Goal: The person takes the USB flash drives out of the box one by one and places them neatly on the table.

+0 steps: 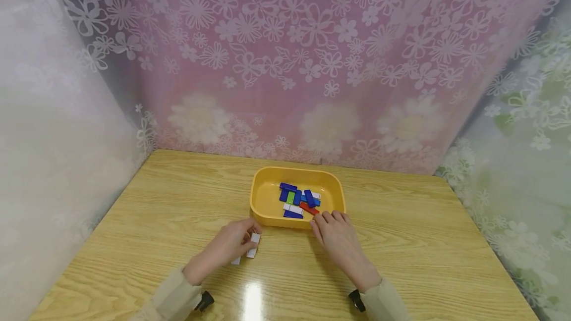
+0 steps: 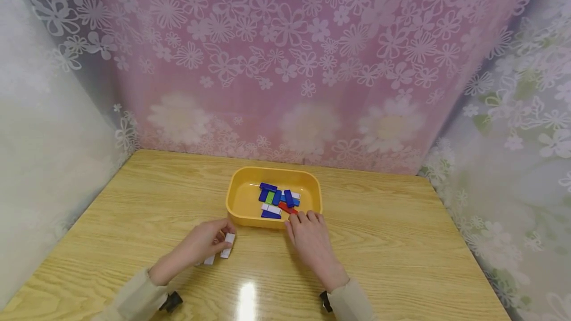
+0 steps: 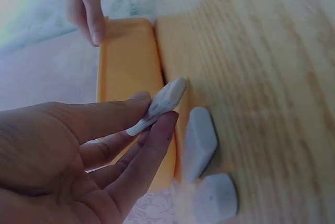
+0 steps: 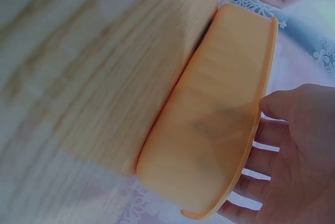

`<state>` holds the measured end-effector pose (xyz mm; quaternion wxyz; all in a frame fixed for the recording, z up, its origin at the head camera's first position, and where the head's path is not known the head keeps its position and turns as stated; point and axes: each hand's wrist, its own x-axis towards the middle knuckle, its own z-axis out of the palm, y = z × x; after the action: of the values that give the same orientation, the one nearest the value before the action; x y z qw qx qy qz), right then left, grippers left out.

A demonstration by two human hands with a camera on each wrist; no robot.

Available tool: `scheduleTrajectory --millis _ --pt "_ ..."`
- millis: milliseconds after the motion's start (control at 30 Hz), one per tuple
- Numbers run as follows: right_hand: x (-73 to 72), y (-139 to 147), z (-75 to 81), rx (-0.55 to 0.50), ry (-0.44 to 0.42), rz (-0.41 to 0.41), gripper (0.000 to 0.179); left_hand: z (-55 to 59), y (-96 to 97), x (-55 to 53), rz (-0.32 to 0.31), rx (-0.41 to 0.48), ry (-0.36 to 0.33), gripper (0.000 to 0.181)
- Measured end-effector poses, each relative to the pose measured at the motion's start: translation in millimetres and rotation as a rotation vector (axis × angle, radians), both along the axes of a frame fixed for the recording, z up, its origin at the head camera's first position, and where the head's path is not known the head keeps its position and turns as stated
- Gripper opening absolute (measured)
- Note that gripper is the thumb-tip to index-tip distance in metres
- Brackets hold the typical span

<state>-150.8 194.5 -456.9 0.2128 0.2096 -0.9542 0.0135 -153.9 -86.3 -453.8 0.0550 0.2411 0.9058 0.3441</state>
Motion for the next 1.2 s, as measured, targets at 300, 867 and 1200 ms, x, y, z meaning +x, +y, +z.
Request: scheduleTrajectory --millis 300,867,1200 --pt "-0.1 0 0.3 -0.003 0.005 0.000 0.019 -4.7 0.3 -0.7 0.031 -0.113 0.074 0.020" --pt "0.0 0 0.6 0.006 -0.002 -0.005 0.019 -1.9 -6.9 4.0 -0.006 -0.176 0.094 0.026" --pt "-1.2 1 0.0 0.003 0.008 0.009 0.018 -4.5 -15.5 4.8 -0.028 -0.168 0.130 0.021"
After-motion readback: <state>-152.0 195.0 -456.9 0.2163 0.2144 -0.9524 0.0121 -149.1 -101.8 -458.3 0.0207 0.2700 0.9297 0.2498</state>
